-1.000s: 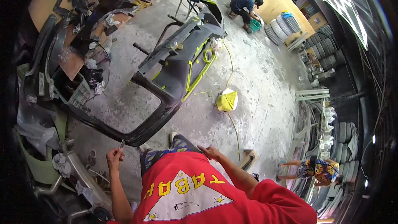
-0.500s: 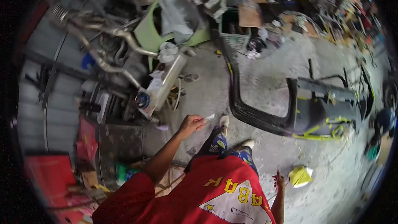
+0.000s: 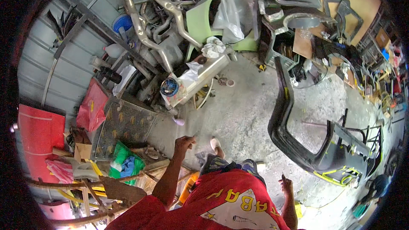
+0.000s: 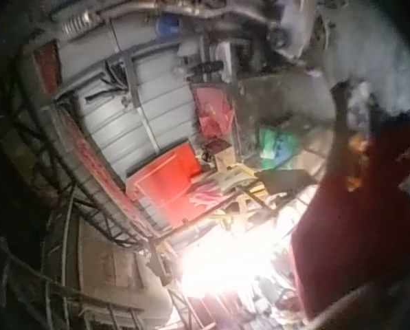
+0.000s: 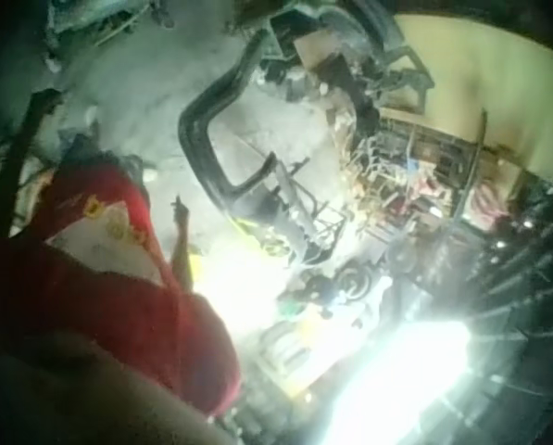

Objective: Apply adhesive or repair compound to a car bumper or body part using a brush.

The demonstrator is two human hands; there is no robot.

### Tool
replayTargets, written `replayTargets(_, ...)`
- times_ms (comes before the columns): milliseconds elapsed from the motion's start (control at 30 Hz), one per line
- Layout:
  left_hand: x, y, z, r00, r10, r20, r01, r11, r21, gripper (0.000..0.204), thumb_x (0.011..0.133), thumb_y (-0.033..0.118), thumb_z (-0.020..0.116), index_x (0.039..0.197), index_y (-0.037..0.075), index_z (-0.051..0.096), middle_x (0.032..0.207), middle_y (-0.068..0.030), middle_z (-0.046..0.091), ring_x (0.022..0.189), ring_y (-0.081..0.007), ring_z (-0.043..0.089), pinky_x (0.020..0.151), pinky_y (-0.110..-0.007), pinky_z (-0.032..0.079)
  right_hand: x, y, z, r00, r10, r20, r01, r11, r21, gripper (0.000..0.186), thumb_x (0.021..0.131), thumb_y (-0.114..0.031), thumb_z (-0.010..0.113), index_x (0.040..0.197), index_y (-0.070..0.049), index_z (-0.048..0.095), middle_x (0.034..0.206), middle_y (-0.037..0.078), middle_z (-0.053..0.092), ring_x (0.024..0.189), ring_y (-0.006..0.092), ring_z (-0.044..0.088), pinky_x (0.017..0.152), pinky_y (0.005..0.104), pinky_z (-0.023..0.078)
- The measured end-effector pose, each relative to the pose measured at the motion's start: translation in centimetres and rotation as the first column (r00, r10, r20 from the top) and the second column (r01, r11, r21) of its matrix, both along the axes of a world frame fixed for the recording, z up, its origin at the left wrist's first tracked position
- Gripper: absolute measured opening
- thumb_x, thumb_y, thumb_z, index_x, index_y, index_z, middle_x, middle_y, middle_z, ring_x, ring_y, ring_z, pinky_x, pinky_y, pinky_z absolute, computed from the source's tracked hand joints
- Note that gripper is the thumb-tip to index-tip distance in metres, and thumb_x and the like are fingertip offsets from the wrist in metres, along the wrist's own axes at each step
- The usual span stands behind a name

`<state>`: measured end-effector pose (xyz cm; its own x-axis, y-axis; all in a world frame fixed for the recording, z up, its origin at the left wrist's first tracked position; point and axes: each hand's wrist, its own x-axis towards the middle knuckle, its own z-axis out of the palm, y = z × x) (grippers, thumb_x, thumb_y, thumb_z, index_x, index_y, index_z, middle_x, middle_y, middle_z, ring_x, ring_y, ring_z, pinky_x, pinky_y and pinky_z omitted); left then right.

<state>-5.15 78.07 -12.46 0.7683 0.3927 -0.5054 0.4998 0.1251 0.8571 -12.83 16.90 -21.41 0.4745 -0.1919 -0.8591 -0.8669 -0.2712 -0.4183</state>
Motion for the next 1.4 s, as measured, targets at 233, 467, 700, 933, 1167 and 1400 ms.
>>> replayTargets(233, 1.4, 12.8, -1.6, 0.992, 0.106, 0.066, -0.106, 0.994, 0.003, 0.027, 0.084, 0.026, 0.078, 0.087, 0.000, 0.069, 0.075, -0.0080, 0.070, 0.054, -0.0095, 0.055, 0.052, -0.025, 0.045, 3.9, 10.0, 0.9, 0.992, 0.094, -0.087, -0.099, 0.993, -0.056, 0.056, 0.092, -0.061, 0.058, 0.085, -0.007, 0.071, 0.054, -0.006, 0.042, 0.039, 0.0064, 0.036, 0.036, 0.0248, 0.030)
replayTargets(467, 7.8, 21.0, -3.2, 0.972, 0.206, 0.108, -0.203, 0.978, -0.036, 0.020, 0.084, 0.016, 0.074, 0.089, -0.001, 0.066, 0.074, -0.0091, 0.068, 0.052, -0.0100, 0.053, 0.049, -0.025, 0.044, 9.5, 17.8, 0.3, 0.991, 0.100, 0.085, -0.098, 0.995, -0.035, 0.051, 0.092, -0.056, 0.061, 0.081, -0.008, 0.073, 0.060, -0.001, 0.050, 0.040, 0.0083, 0.037, 0.036, 0.0273, 0.030)
replayTargets(700, 13.9, 24.7, -5.6, 0.933, 0.359, 0.006, -0.357, 0.931, -0.077, 0.013, 0.085, 0.012, 0.070, 0.090, 0.000, 0.068, 0.075, -0.0081, 0.067, 0.052, -0.0109, 0.053, 0.049, -0.027, 0.044, 16.8, 22.7, -2.7, 0.919, 0.394, -0.015, -0.394, 0.919, -0.012, 0.056, 0.091, -0.062, 0.058, 0.089, -0.009, 0.077, 0.063, 0.003, 0.059, 0.049, 0.0131, 0.050, 0.046, 0.0303, 0.042)
replayTargets(933, 19.0, 26.2, -4.1, 0.924, 0.381, -0.038, -0.383, 0.923, -0.048, 0.020, 0.087, 0.017, 0.073, 0.095, -0.002, 0.071, 0.076, -0.0086, 0.069, 0.052, -0.0091, 0.054, 0.049, -0.026, 0.046, 34.5, 23.9, -11.2, 0.886, 0.359, 0.293, -0.410, 0.901, 0.138, 0.041, 0.096, -0.042, 0.057, 0.079, -0.009, 0.073, 0.053, -0.003, 0.047, 0.039, 0.0081, 0.037, 0.037, 0.0287, 0.031)
replayTargets(1167, 18.9, 32.4, -8.1, 0.859, 0.500, -0.113, -0.508, 0.859, -0.064, 0.021, 0.088, 0.018, 0.073, 0.095, -0.002, 0.069, 0.078, -0.0098, 0.070, 0.051, -0.0093, 0.054, 0.047, -0.025, 0.047, 49.1, 39.0, 0.1, 0.874, 0.374, 0.311, -0.410, 0.911, 0.054, 0.048, 0.099, -0.049, 0.055, 0.083, -0.006, 0.071, 0.053, -0.006, 0.043, 0.038, 0.0054, 0.036, 0.037, 0.0248, 0.027)
replayTargets(1400, 26.2, 35.2, -21.7, 0.834, 0.467, -0.293, -0.532, 0.822, -0.206, 0.021, 0.087, 0.016, 0.072, 0.097, -0.001, 0.066, 0.081, -0.0119, 0.072, 0.050, -0.0107, 0.056, 0.046, -0.026, 0.047, 40.7, 28.2, -3.6, 0.491, 0.777, 0.393, -0.567, 0.628, -0.533, 0.048, 0.100, -0.048, 0.049, 0.086, -0.009, 0.072, 0.053, 0.000, 0.049, 0.039, 0.0129, 0.041, 0.040, 0.0329, 0.035)
